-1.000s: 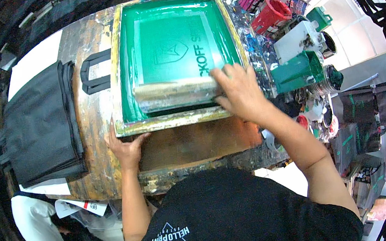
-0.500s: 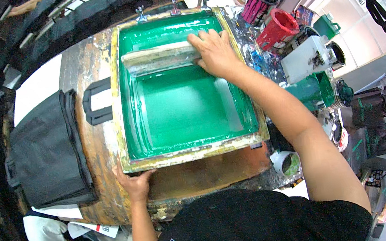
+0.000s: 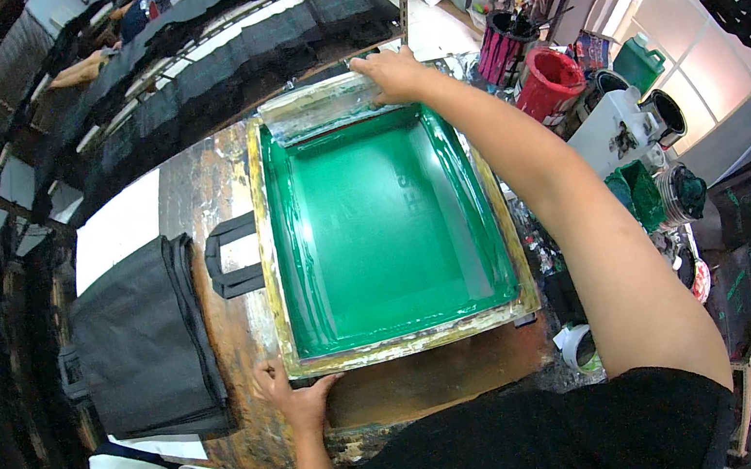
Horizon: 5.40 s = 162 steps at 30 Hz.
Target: The person performs screen printing on black tote bags by applying green ink through a stencil frame using a squeegee, then lifting the frame and moving the printed bags aside.
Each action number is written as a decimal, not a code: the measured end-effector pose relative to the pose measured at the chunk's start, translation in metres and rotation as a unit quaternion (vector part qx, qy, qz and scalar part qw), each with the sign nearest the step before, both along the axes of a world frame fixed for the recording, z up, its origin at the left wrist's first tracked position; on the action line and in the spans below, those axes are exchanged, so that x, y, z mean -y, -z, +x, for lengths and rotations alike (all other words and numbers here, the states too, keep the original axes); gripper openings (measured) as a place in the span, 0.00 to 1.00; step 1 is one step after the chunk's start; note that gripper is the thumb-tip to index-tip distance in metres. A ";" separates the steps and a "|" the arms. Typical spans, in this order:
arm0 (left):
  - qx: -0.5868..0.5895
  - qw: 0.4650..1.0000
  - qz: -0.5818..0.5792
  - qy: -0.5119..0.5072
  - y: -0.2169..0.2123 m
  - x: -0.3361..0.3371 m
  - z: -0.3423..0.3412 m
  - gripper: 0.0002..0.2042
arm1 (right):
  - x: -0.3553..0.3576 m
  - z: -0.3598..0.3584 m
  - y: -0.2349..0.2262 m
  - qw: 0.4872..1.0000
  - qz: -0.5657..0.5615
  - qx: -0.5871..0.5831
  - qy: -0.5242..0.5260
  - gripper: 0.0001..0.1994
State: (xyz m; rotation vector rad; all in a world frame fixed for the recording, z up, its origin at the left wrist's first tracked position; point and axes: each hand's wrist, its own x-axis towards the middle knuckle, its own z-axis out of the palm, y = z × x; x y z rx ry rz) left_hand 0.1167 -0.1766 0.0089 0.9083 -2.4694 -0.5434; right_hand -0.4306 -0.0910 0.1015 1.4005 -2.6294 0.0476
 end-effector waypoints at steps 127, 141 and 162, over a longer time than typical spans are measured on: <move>-0.174 0.954 0.218 0.113 -0.135 0.110 -0.069 0.26 | -0.113 0.232 -0.275 0.992 -0.121 -0.024 -0.008 0.33; 0.129 0.979 0.006 -0.155 -0.186 0.373 0.329 0.19 | -0.095 0.260 -0.248 0.952 -0.288 -0.100 -0.004 0.27; -0.079 0.990 -0.049 0.106 -0.037 0.014 -0.053 0.09 | -0.106 0.195 -0.229 0.938 -0.249 -0.230 -0.067 0.23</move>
